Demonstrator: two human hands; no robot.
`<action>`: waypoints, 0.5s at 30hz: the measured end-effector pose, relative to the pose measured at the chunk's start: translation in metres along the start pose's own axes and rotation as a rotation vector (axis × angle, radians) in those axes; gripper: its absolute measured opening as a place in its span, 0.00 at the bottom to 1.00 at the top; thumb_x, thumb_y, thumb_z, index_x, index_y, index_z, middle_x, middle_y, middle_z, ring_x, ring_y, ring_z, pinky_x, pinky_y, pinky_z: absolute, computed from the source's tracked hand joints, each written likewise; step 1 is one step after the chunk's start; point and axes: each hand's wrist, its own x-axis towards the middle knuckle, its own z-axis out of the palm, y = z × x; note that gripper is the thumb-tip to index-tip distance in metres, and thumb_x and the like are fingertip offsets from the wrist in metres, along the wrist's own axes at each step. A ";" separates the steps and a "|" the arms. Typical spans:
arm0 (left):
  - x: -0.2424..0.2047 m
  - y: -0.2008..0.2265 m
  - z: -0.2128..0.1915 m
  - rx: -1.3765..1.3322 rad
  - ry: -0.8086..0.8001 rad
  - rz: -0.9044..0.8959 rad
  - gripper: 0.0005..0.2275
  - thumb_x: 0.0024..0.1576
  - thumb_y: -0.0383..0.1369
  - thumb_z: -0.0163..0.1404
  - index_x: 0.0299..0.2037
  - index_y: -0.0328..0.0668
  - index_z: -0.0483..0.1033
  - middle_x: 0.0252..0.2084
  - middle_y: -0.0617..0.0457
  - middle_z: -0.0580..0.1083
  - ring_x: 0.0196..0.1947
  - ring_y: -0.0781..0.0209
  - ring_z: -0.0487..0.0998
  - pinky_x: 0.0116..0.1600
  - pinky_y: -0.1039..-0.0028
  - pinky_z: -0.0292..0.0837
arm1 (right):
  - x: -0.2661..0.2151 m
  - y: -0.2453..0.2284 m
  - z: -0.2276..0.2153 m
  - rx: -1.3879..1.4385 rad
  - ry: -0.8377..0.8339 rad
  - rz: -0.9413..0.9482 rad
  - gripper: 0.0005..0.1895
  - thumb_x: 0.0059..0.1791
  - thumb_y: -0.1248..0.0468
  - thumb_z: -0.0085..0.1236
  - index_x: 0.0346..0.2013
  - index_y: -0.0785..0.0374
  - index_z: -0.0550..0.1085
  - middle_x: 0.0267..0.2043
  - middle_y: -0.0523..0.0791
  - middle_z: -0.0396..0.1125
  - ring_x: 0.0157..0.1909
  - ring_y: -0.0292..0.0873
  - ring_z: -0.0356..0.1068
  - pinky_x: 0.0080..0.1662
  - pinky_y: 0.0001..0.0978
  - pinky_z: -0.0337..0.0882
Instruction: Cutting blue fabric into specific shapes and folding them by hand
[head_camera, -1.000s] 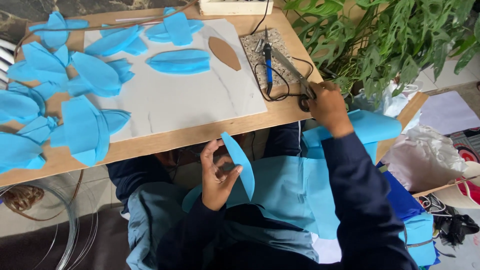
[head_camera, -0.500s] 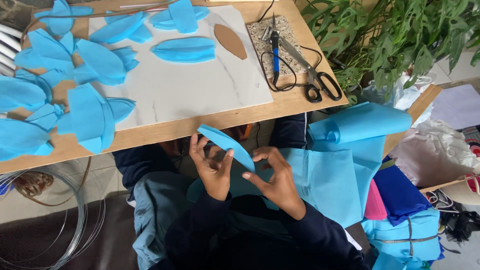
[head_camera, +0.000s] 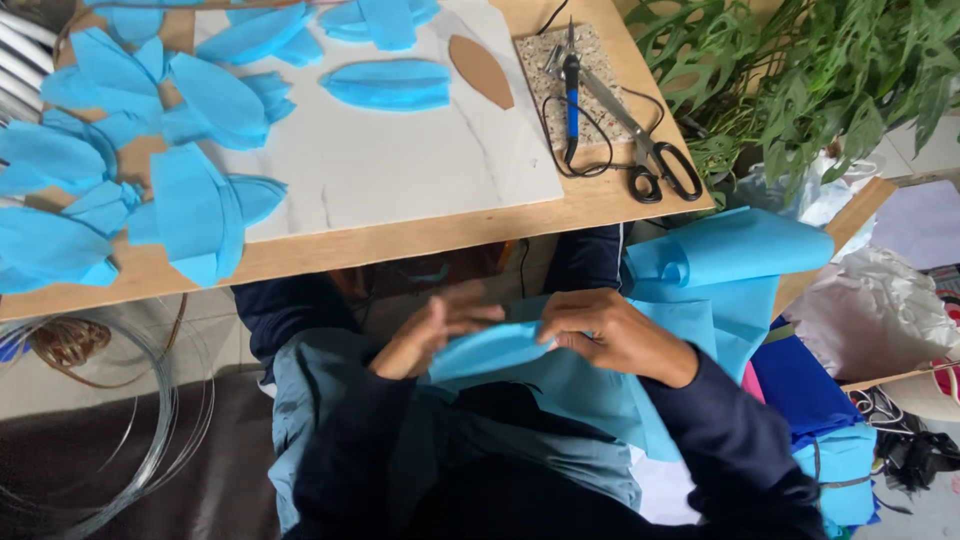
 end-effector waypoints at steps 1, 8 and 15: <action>-0.003 0.012 0.009 -0.006 0.006 -0.003 0.34 0.52 0.57 0.32 0.58 0.32 0.52 0.48 0.32 0.68 0.45 0.43 0.72 0.46 0.55 0.69 | 0.003 -0.001 -0.002 0.005 -0.006 0.005 0.08 0.40 0.76 0.50 0.25 0.61 0.73 0.24 0.46 0.66 0.26 0.47 0.68 0.31 0.36 0.69; -0.015 0.092 0.077 -0.257 -0.342 -0.272 0.21 0.56 0.41 0.36 0.55 0.34 0.62 0.44 0.41 0.70 0.41 0.51 0.73 0.41 0.61 0.73 | 0.017 0.010 0.000 -0.152 -0.202 -0.106 0.04 0.41 0.73 0.51 0.24 0.61 0.70 0.30 0.49 0.64 0.31 0.55 0.65 0.31 0.43 0.68; -0.013 0.071 0.072 -0.161 0.060 -0.092 0.11 0.53 0.31 0.49 0.44 0.34 0.70 0.34 0.46 0.73 0.32 0.57 0.76 0.33 0.68 0.76 | 0.025 0.034 0.003 -0.299 -0.051 -0.171 0.08 0.38 0.78 0.52 0.23 0.61 0.71 0.46 0.50 0.60 0.44 0.53 0.62 0.39 0.39 0.66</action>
